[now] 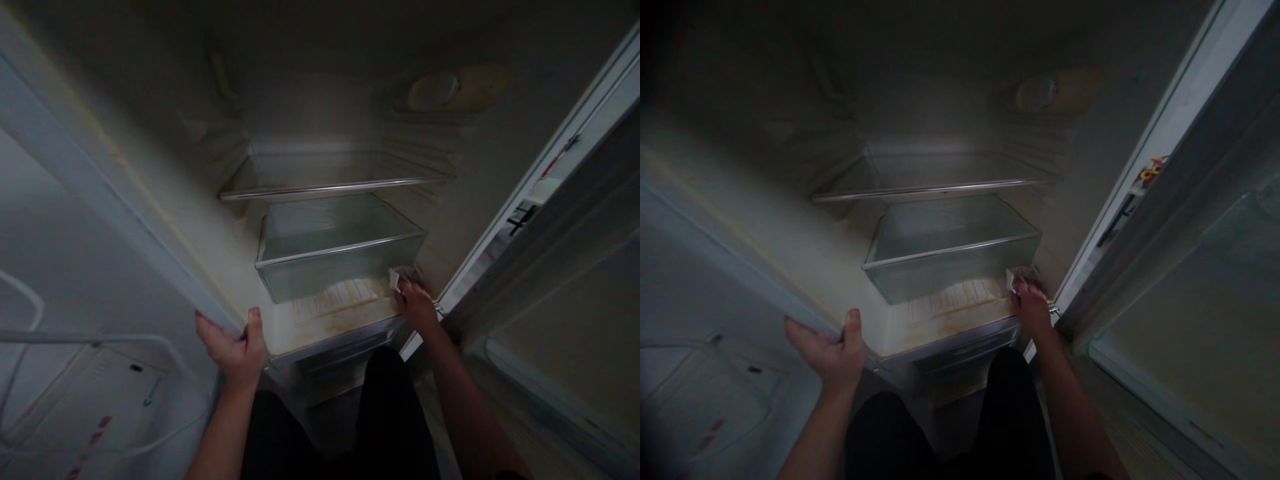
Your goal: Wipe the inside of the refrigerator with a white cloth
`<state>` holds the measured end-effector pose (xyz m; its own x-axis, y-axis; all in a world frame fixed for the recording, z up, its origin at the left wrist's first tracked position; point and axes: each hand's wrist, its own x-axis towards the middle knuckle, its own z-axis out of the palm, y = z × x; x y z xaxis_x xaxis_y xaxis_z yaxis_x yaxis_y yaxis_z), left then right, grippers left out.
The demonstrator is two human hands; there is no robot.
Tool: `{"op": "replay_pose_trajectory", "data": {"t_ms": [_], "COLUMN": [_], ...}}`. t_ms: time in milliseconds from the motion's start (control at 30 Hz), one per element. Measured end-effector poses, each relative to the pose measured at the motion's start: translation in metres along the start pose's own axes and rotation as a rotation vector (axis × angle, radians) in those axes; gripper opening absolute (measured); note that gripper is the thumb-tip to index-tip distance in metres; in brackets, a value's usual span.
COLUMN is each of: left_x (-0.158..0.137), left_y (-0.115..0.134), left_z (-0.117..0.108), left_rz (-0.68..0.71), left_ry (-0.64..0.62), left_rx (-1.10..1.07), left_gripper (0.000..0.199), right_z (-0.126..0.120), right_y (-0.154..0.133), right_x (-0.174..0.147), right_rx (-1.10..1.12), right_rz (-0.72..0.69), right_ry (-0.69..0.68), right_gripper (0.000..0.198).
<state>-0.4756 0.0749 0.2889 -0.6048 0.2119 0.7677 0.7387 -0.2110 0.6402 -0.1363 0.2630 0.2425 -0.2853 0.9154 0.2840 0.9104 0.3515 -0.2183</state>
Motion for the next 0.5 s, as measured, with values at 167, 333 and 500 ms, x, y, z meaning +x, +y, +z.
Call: {"op": "replay_pose_trajectory", "data": {"t_ms": [167, 333, 500], "left_x": [0.001, 0.001, 0.001], "left_y": [0.0, 0.001, -0.002], "left_z": [0.0, 0.0, -0.001], "left_rz": [-0.036, -0.075, -0.037], "left_ry": [0.013, -0.008, -0.016], "left_rx": [0.007, -0.014, 0.013], "left_gripper": [0.089, 0.091, 0.087], "right_z": [0.004, 0.023, 0.047], "right_y": [-0.063, -0.15, -0.214], "right_x": [-0.016, -0.042, -0.044], "right_rx": [0.005, 0.287, 0.457], "right_rz": [-0.085, -0.424, -0.896], "right_ry": [-0.049, -0.159, -0.157], "right_gripper": [0.046, 0.045, 0.048]}}
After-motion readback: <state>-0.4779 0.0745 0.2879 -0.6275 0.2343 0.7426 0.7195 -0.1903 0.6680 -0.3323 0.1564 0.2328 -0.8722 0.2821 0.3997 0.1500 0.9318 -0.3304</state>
